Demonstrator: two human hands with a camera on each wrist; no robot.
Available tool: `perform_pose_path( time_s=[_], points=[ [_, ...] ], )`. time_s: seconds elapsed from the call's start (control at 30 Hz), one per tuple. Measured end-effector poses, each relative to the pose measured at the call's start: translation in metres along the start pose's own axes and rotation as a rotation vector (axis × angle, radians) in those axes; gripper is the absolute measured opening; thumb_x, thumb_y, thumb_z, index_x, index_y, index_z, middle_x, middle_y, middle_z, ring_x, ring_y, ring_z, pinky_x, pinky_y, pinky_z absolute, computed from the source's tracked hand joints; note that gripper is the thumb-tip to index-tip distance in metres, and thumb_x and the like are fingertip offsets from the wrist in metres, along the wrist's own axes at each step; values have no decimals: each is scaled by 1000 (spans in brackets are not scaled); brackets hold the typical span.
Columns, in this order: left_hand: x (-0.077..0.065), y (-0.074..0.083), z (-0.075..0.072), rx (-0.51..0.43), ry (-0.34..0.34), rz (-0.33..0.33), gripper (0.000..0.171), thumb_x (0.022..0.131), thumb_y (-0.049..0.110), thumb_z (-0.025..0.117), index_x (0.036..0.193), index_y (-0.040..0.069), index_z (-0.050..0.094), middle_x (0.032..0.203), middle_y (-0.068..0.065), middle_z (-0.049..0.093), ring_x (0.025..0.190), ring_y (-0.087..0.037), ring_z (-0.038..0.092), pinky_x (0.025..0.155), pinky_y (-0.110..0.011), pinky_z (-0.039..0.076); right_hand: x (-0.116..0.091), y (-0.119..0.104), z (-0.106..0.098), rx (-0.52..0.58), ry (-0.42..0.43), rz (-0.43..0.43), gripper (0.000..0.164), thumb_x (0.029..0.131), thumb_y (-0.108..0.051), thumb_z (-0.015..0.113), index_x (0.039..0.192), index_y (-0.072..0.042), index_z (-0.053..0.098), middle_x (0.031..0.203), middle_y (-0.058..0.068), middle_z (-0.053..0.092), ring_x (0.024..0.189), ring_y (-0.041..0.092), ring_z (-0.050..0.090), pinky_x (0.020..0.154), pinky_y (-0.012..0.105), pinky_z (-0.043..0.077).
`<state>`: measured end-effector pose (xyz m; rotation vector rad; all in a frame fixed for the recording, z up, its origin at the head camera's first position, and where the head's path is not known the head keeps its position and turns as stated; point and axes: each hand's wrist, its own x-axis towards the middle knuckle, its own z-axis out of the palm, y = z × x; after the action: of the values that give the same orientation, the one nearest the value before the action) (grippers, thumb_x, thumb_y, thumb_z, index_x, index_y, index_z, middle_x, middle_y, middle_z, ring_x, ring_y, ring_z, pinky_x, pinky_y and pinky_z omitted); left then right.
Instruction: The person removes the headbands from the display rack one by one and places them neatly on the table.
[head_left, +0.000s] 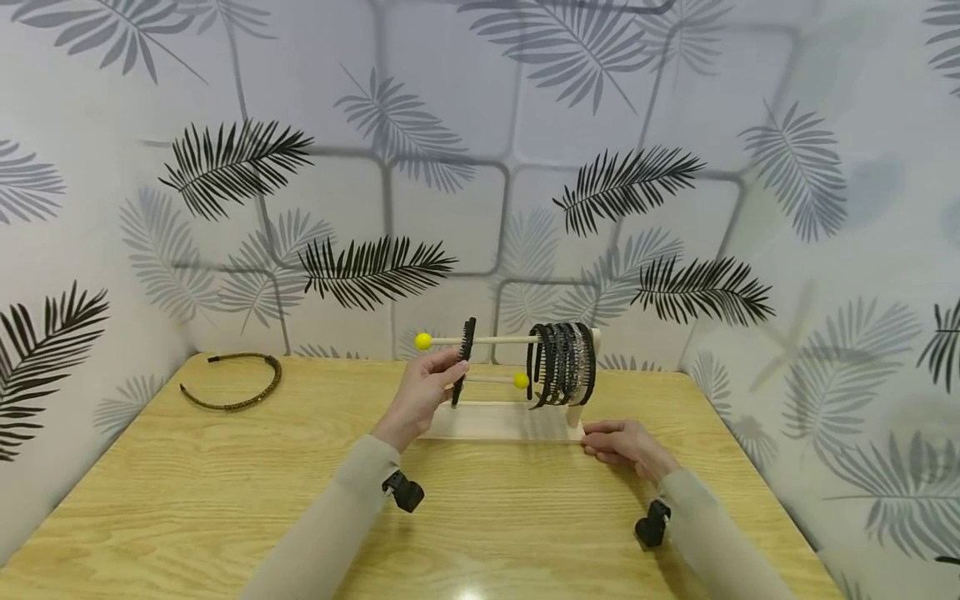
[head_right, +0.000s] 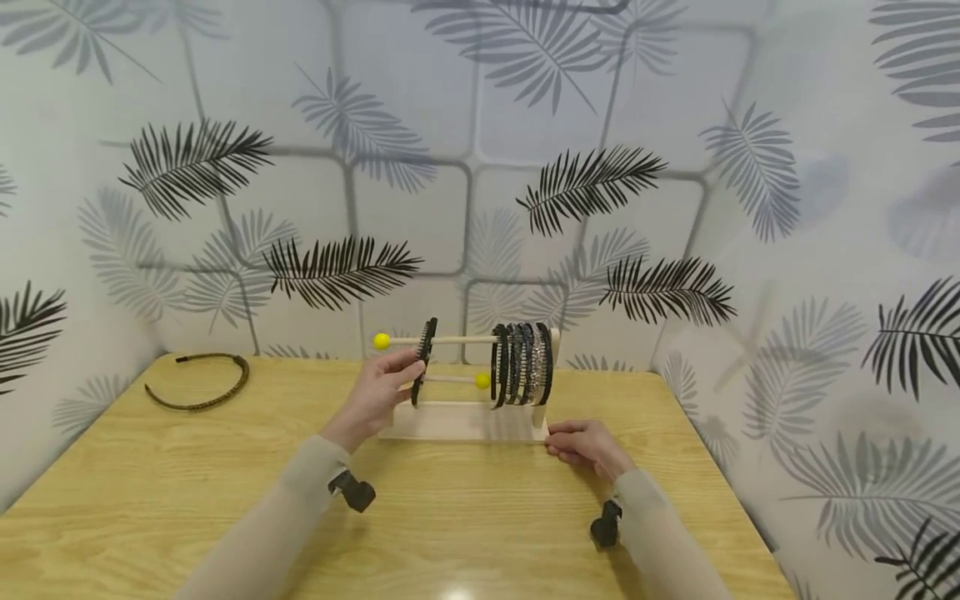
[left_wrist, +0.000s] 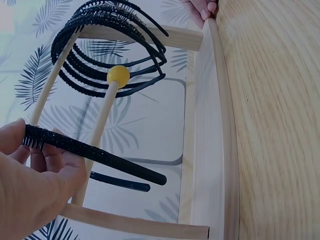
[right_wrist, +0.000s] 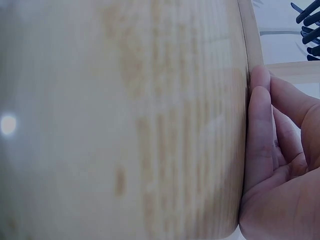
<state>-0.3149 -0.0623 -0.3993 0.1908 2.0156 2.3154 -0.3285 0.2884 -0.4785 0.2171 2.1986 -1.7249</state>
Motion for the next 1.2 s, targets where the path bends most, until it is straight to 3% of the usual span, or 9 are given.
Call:
perform_pose_path(
  time_s=[0.3,0.6,0.87,1.1,1.2],
  points=[
    [-4,1,-5,-37,-3,-8,40,99,12,58,139,7,55,110,-2,58,102,-14,56,93,-37,48,2,2,-2,-2,-12,-4,49,94,-10,66,138,5,52,97,1,75,79,5,70,68,19,57],
    [-8,4,-14,-9,19,-18,42,99,13,59,141,8,53,125,-10,56,115,-22,54,101,-44,47,-1,0,-3,-1,-15,-12,49,94,-10,66,138,6,52,99,2,75,80,5,71,69,20,58],
    [-9,5,-28,21,12,-8,43,100,14,58,141,5,52,112,-2,56,102,-14,53,89,-34,47,0,0,-3,-1,-13,-14,47,94,-9,65,137,6,52,99,2,75,79,5,71,69,20,57],
    [-9,5,-36,10,2,-19,42,101,12,56,141,2,51,127,-11,54,116,-21,52,103,-48,45,0,1,-2,0,-9,-10,48,94,-10,66,137,6,53,99,3,75,79,5,70,68,19,57],
    [-8,4,-38,9,5,-17,42,101,12,55,141,2,50,131,-14,51,121,-25,50,103,-46,46,-1,0,-2,1,-7,-9,47,94,-10,66,137,6,53,97,2,75,78,5,70,67,19,57]
  ],
)
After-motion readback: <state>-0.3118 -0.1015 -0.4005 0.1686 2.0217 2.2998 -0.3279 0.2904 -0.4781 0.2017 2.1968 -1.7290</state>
